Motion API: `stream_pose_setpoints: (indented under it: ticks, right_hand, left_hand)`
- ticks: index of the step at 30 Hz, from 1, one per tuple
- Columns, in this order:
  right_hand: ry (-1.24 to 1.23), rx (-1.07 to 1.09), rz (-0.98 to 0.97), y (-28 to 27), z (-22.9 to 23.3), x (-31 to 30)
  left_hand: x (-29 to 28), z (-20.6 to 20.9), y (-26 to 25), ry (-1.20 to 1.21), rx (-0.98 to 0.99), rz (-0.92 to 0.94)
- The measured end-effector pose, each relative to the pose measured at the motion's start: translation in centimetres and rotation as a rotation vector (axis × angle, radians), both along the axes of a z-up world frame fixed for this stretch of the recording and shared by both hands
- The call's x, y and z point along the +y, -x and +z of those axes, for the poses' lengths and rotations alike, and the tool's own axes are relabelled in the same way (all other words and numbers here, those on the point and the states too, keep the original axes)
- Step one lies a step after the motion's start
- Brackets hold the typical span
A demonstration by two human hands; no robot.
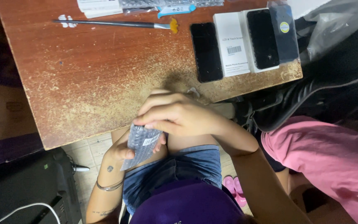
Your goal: Unpacking replacement phone screens from bubble wrap and preparing the frames using a brush and spudger.
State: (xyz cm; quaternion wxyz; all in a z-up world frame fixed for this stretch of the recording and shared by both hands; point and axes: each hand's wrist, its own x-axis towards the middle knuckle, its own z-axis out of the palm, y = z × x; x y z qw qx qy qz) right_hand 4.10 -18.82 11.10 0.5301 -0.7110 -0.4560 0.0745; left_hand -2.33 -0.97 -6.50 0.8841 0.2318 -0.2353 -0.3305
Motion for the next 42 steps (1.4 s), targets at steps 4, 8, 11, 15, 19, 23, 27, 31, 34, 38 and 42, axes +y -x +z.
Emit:
stream_pose_setpoints:
  ticks: [4,8,11,15,19,23,27,31,34,38,42]
  right_hand:
    - [0.043,-0.109,-0.013,0.8,0.5,0.0]
    - [0.105,-0.153,-0.043,1.6,-1.1,-0.7]
    - [0.124,-0.126,-0.059,2.1,-2.4,-1.4]
    - [0.43,-0.17,-0.644,1.3,-6.8,-4.3]
    - [0.779,-0.277,-0.952,2.6,-12.1,-7.4]
    - [0.805,-0.31,-0.886,5.4,-12.4,-8.6]
    - [0.65,-0.703,-0.904,5.8,-12.6,-10.4]
    - [0.336,-0.692,-1.086,6.3,-14.9,-14.9]
    - [-0.387,-0.102,-1.475,4.4,-13.4,-13.4]
    - [-0.989,0.161,-1.276,2.5,-14.7,-11.0]
    - [-1.161,0.277,-1.066,2.3,-11.3,-5.9]
  left_hand:
    - [-0.2,0.8,-0.3,0.049,0.009,0.003]
    - [-0.3,1.3,-0.1,0.105,0.091,0.049]
    - [-0.1,1.8,-0.1,0.16,0.171,0.096]
    - [0.7,2.8,0.0,0.238,0.292,0.17]
    - [3.3,4.2,-1.8,0.184,0.282,0.279]
    - [4.1,3.5,-2.6,0.163,0.275,0.315]
    - [3.6,3.6,-3.8,0.08,0.278,0.385]
    - [3.5,3.9,-4.3,0.079,0.374,0.414]
    - [3.8,3.9,-4.9,0.058,0.401,0.409]
    - [3.7,3.7,-4.8,0.059,0.409,0.441]
    - [3.4,3.5,-4.2,0.042,0.409,0.493]
